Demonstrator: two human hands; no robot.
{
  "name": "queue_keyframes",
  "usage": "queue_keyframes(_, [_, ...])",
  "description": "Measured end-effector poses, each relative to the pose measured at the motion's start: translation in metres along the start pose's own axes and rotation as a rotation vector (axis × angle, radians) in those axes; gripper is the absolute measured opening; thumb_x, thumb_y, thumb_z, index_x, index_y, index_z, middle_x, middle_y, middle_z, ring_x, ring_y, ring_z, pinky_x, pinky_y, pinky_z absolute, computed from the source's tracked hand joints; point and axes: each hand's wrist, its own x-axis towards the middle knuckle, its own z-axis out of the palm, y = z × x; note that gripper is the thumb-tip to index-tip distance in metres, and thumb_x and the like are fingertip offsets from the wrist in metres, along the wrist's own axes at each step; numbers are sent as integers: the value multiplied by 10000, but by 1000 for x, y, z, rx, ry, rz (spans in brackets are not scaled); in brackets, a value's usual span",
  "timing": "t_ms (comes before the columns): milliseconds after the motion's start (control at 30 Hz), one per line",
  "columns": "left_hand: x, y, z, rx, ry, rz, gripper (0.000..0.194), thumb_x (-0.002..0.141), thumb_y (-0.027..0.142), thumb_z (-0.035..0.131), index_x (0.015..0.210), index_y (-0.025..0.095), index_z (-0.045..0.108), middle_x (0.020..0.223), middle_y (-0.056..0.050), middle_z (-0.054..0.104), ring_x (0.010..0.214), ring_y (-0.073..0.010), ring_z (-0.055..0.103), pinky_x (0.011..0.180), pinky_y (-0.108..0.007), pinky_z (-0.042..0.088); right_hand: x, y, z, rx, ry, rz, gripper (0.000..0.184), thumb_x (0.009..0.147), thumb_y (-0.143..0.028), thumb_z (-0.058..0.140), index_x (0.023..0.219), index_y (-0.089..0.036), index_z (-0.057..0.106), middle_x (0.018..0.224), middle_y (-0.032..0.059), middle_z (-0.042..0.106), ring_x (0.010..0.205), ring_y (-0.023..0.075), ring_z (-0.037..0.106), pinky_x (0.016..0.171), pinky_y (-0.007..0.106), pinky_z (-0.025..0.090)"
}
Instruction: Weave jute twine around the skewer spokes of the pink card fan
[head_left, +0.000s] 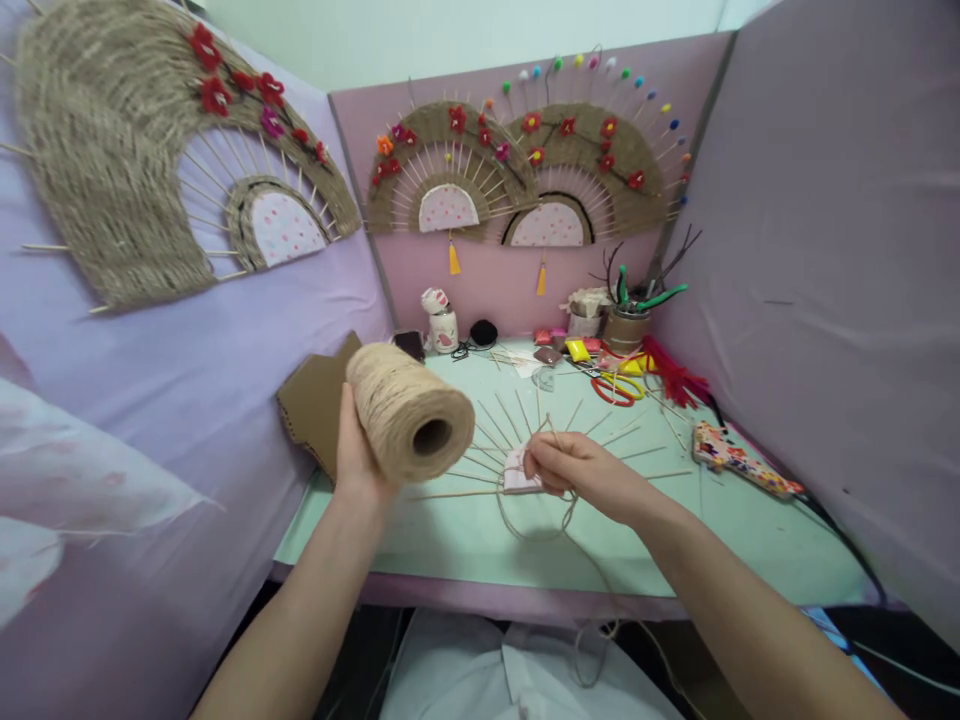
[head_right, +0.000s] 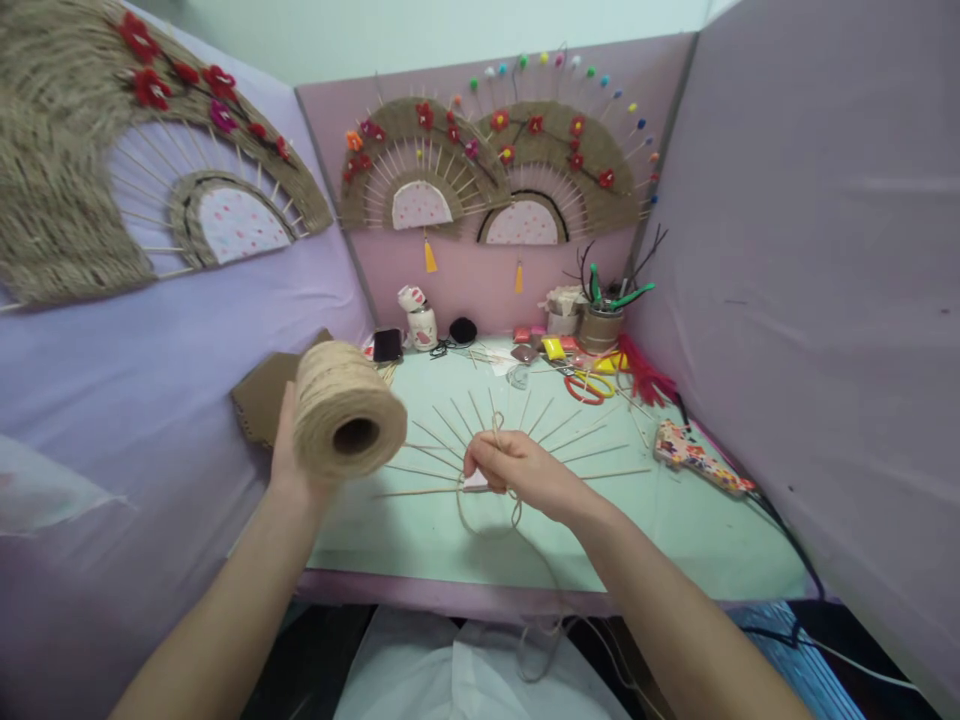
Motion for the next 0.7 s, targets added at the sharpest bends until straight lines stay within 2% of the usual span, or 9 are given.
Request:
queue_keyframes(67, [5,3,7,-38,51,92,415,851,498,519,1126,198,602,976,-62,706,933,-224,663,839,-359,551,-12,-7,-2,-22,-40,-23,408,859,-552,552,715,-176,618,545,-43,393,514,94,323,518,251,257])
queue_keyframes(133, [11,7,10,-8,54,132,337,820,381,591,1118,223,600,989,-39,702,944,-202,658,860,-336,545,-22,-19,-9,100,25,-138,388,850,-541,578,676,-194,595,506,-61,320,485,95,273,506,258,242])
queue_keyframes(200, [15,12,7,77,63,87,328,787,277,619,1112,232,597,965,-34,701,921,-197,659,845,-331,550,-28,-33,-23,283,214,-306,352,852,-502,595,645,-220,552,475,-83,190,459,95,187,488,254,225])
queue_keyframes(267, [17,17,1,155,76,-36,324,776,260,615,1096,207,601,908,-60,698,899,-224,665,810,-352,562,-31,-45,-45,437,449,-443,309,873,-438,589,650,-233,530,471,-84,137,455,101,132,472,246,222])
queue_keyframes(333, [17,21,-3,171,78,-154,320,783,305,604,1075,174,607,848,-89,688,884,-259,671,777,-376,572,-35,-52,-69,556,646,-498,291,895,-383,568,651,-231,524,447,-80,156,450,102,113,457,246,231])
queue_keyframes(400, [17,22,-5,117,96,-169,330,793,353,597,1068,170,604,815,-92,679,864,-266,676,758,-379,577,-42,-53,-90,638,806,-500,325,913,-349,544,617,-219,508,410,-72,190,429,95,132,448,254,240])
queue_keyframes(467, [17,22,-2,13,102,-54,338,807,361,595,1101,193,583,853,-80,684,873,-246,676,773,-365,575,-52,-53,-102,674,916,-497,368,930,-332,516,583,-213,494,383,-61,215,401,85,168,441,268,243])
queue_keyframes(567, [24,18,5,-93,94,216,360,796,270,628,1146,240,546,984,-59,685,946,-200,661,828,-323,561,-69,-58,-105,719,992,-520,453,989,-312,376,564,-212,497,370,-48,233,364,76,204,421,284,249])
queue_keyframes(700, [37,15,7,74,133,483,529,669,71,712,1105,318,543,1115,6,647,993,-127,630,789,-194,542,-88,-77,-101,793,1102,-628,590,1021,-266,151,548,-200,497,342,-36,259,341,55,253,395,262,261])
